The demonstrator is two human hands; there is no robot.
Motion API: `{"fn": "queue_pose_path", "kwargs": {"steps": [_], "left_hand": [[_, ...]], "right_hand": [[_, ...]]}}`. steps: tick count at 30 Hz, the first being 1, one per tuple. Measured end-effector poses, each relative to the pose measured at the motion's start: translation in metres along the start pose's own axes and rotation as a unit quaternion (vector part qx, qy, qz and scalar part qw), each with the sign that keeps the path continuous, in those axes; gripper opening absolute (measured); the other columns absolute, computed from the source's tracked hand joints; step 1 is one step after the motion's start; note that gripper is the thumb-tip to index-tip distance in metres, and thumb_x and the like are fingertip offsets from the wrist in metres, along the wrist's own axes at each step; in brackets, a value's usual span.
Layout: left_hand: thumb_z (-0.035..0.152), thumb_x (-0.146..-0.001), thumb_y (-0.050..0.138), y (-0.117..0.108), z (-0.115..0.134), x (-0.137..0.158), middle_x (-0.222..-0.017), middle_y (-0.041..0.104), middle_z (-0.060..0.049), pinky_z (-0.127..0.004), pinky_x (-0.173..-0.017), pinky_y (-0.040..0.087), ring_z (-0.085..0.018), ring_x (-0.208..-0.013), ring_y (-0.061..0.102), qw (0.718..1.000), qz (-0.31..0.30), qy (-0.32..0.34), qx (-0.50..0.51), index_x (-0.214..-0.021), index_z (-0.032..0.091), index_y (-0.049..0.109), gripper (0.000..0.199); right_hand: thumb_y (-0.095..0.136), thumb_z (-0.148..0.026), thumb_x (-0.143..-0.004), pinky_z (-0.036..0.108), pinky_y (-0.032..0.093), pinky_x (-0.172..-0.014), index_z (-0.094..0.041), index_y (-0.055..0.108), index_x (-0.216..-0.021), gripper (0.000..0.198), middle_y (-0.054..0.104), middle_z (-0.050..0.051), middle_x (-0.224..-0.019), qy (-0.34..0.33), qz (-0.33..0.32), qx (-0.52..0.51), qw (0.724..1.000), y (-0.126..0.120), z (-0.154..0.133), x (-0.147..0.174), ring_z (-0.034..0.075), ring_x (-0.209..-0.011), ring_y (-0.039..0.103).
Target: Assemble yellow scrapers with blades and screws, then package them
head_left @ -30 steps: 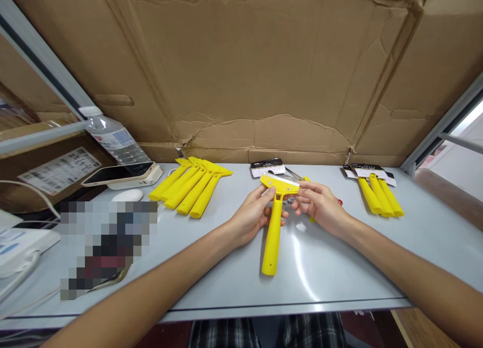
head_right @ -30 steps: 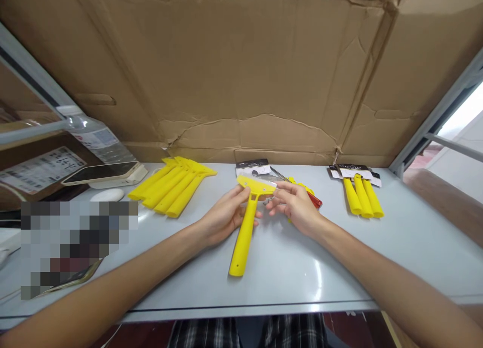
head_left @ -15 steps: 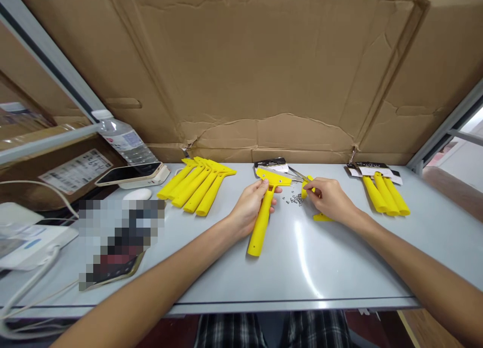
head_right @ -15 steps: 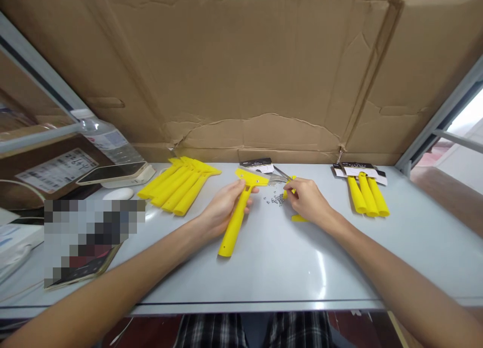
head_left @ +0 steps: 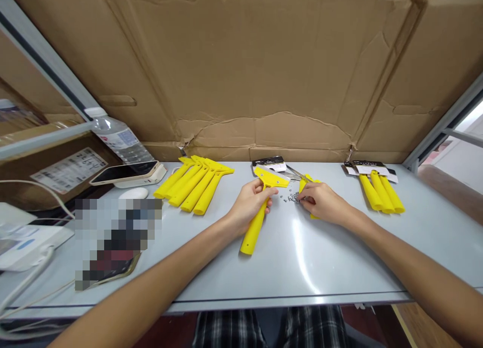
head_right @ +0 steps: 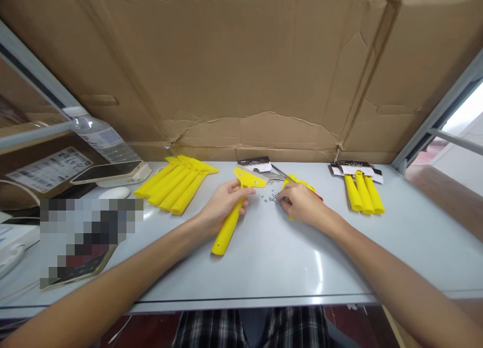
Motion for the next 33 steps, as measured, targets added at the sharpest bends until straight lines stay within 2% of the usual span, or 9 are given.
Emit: {"fn": "queue_pose_path", "kwargs": {"steps": [3,7,10,13,16,20,27,29,33], "left_hand": [[0.024,-0.072,0.089,-0.001,0.002,-0.001,-0.094,0.069,-0.003,-0.025,-0.045,0.041,-0.007,-0.053,0.055,0.998,-0.011,0.05,-0.039,-0.096,0.016,0.066,0.034],[0.021,-0.073,0.085,-0.003,0.006,0.002,-0.08,0.069,-0.001,-0.027,-0.045,0.042,-0.011,-0.045,0.059,0.986,0.003,0.069,-0.15,-0.099,0.017,0.066,0.032],[0.023,-0.075,0.084,-0.004,0.01,0.004,-0.074,0.068,0.0,-0.026,-0.048,0.046,-0.015,-0.05,0.066,0.977,0.026,0.076,-0.2,-0.104,0.015,0.071,0.033],[0.027,-0.074,0.085,-0.007,0.013,0.005,-0.081,0.071,-0.003,-0.027,-0.049,0.05,-0.017,-0.056,0.071,0.971,0.058,0.077,-0.217,-0.105,0.013,0.075,0.035],[0.03,-0.073,0.089,-0.011,0.016,0.005,-0.089,0.074,-0.004,-0.028,-0.052,0.052,-0.017,-0.057,0.072,0.957,0.09,0.1,-0.258,-0.119,0.014,0.075,0.05],[0.031,-0.075,0.089,-0.016,0.023,0.006,-0.087,0.076,-0.002,-0.033,-0.068,0.058,-0.018,-0.061,0.073,0.933,0.12,0.136,-0.312,-0.145,0.014,0.059,0.077],[0.032,-0.08,0.088,-0.023,0.03,0.005,-0.088,0.077,-0.003,-0.04,-0.084,0.057,-0.022,-0.076,0.072,0.901,0.123,0.213,-0.357,-0.163,0.023,0.038,0.097],[0.032,-0.086,0.084,-0.021,0.029,0.004,-0.088,0.075,-0.002,-0.038,-0.081,0.056,-0.02,-0.071,0.07,0.894,0.096,0.218,-0.38,-0.162,0.027,0.041,0.087],[0.032,-0.101,0.064,-0.014,0.025,0.004,-0.085,0.073,-0.002,-0.033,-0.074,0.051,-0.018,-0.066,0.067,0.856,0.038,0.224,-0.465,-0.14,0.028,0.067,0.04]], "right_hand": [[0.053,-0.033,-0.095,0.017,0.032,-0.083,-0.023,0.082,-0.112,0.035,0.069,0.005,-0.111,-0.004,-0.003,0.001,1.0,0.002,-0.001,0.0,0.002,-0.091,0.05],[0.054,-0.032,-0.096,0.015,0.03,-0.08,-0.021,0.082,-0.111,0.034,0.069,0.005,-0.111,-0.02,0.0,-0.009,1.0,0.001,-0.004,-0.001,0.001,-0.09,0.051],[0.053,-0.03,-0.097,0.015,0.035,-0.086,-0.021,0.082,-0.108,0.032,0.07,0.003,-0.111,-0.009,-0.016,-0.002,1.0,0.001,-0.004,-0.003,0.001,-0.094,0.054],[0.052,-0.03,-0.098,0.017,0.039,-0.094,-0.021,0.08,-0.108,0.031,0.071,0.002,-0.115,0.004,-0.027,0.003,1.0,0.001,-0.004,-0.003,0.002,-0.098,0.058],[0.052,-0.03,-0.098,0.019,0.04,-0.095,-0.02,0.079,-0.107,0.031,0.071,0.001,-0.115,0.012,-0.033,0.009,0.999,0.001,-0.003,-0.003,0.003,-0.098,0.058],[0.052,-0.028,-0.096,0.021,0.04,-0.097,-0.019,0.078,-0.106,0.029,0.07,0.002,-0.113,0.012,-0.033,0.018,0.999,0.0,-0.003,-0.002,0.005,-0.099,0.058],[0.052,-0.029,-0.095,0.02,0.036,-0.087,-0.02,0.076,-0.104,0.027,0.069,0.001,-0.109,0.002,-0.032,0.022,0.999,0.001,-0.002,-0.002,0.002,-0.091,0.053],[0.053,-0.028,-0.095,0.019,0.036,-0.086,-0.02,0.076,-0.103,0.026,0.069,0.001,-0.108,0.0,-0.031,0.022,0.999,0.002,-0.001,-0.003,0.002,-0.09,0.053],[0.053,-0.028,-0.094,0.02,0.037,-0.089,-0.02,0.075,-0.103,0.026,0.069,0.001,-0.108,-0.006,-0.034,0.015,0.999,0.002,-0.001,-0.003,0.002,-0.09,0.052]]}}
Point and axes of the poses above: each hand's wrist, its own x-axis away from the middle knuckle, its own y-axis out of the palm, z = x × y, the point moved 5 cm from there along -x, towards the middle knuckle
